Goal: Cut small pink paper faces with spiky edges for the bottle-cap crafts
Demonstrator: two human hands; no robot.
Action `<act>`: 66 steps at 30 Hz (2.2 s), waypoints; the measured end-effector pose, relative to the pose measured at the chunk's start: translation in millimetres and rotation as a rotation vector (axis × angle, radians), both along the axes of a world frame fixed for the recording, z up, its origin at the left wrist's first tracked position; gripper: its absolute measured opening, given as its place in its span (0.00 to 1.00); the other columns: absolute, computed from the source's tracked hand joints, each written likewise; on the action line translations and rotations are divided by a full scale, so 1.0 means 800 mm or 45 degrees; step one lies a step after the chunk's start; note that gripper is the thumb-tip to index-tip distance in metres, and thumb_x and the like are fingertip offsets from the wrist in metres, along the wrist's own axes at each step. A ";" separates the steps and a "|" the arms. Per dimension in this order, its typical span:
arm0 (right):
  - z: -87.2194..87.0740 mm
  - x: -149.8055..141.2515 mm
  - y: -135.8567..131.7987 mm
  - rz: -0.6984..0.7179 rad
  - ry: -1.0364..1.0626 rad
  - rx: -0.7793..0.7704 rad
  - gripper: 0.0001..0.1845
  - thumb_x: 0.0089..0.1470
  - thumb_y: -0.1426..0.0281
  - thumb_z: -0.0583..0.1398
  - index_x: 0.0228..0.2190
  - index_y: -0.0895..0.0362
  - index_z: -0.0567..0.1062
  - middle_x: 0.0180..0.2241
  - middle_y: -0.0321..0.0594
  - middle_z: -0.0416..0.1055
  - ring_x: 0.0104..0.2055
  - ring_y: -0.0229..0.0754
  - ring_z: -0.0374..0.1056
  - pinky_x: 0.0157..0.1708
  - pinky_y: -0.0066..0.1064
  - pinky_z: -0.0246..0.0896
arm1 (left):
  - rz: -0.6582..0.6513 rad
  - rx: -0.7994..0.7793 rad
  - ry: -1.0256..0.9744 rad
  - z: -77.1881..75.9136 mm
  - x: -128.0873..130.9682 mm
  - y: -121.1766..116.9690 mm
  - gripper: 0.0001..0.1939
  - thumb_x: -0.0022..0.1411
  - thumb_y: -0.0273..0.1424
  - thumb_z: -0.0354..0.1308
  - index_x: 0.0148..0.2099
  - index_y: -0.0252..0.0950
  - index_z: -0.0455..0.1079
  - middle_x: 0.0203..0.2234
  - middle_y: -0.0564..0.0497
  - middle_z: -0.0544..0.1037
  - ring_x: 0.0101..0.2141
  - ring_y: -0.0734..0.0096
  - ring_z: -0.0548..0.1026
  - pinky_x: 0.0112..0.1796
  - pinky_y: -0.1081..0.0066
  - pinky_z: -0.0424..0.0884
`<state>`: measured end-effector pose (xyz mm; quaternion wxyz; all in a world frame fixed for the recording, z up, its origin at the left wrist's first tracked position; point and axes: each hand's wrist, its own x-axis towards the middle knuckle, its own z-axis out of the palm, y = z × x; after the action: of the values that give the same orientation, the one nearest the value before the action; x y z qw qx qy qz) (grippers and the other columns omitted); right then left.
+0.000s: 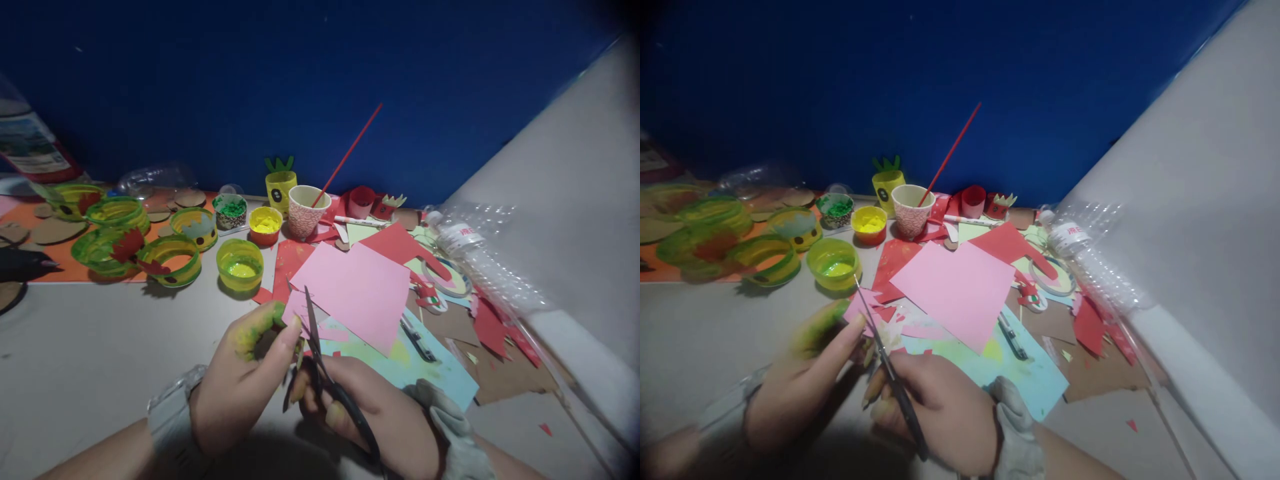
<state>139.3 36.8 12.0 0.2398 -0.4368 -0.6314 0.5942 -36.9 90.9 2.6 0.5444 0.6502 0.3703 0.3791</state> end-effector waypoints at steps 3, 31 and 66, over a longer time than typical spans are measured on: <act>0.001 0.000 -0.001 -0.015 0.008 -0.012 0.35 0.58 0.41 0.49 0.39 0.60 0.74 0.29 0.37 0.64 0.29 0.38 0.60 0.29 0.30 0.57 | -0.001 0.005 0.006 0.000 -0.001 0.000 0.15 0.71 0.37 0.48 0.32 0.36 0.64 0.21 0.56 0.66 0.23 0.78 0.65 0.24 0.79 0.64; 0.001 -0.001 -0.002 -0.056 0.090 -0.044 0.31 0.58 0.43 0.52 0.37 0.59 0.75 0.28 0.36 0.64 0.29 0.38 0.60 0.31 0.29 0.55 | -0.023 -0.025 -0.044 -0.002 0.000 0.001 0.17 0.71 0.39 0.49 0.30 0.36 0.62 0.21 0.56 0.66 0.23 0.78 0.64 0.25 0.78 0.63; 0.003 -0.003 -0.001 -0.083 0.084 -0.058 0.27 0.58 0.45 0.54 0.29 0.58 0.67 0.26 0.34 0.63 0.29 0.38 0.59 0.30 0.28 0.54 | 0.001 0.117 -0.091 0.000 0.000 0.001 0.14 0.71 0.34 0.48 0.31 0.37 0.62 0.21 0.59 0.65 0.23 0.82 0.63 0.25 0.83 0.62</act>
<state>137.2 36.0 14.6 0.2699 -0.4427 -0.5947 0.6144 -36.7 92.0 2.4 0.5265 0.6605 0.3333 0.4189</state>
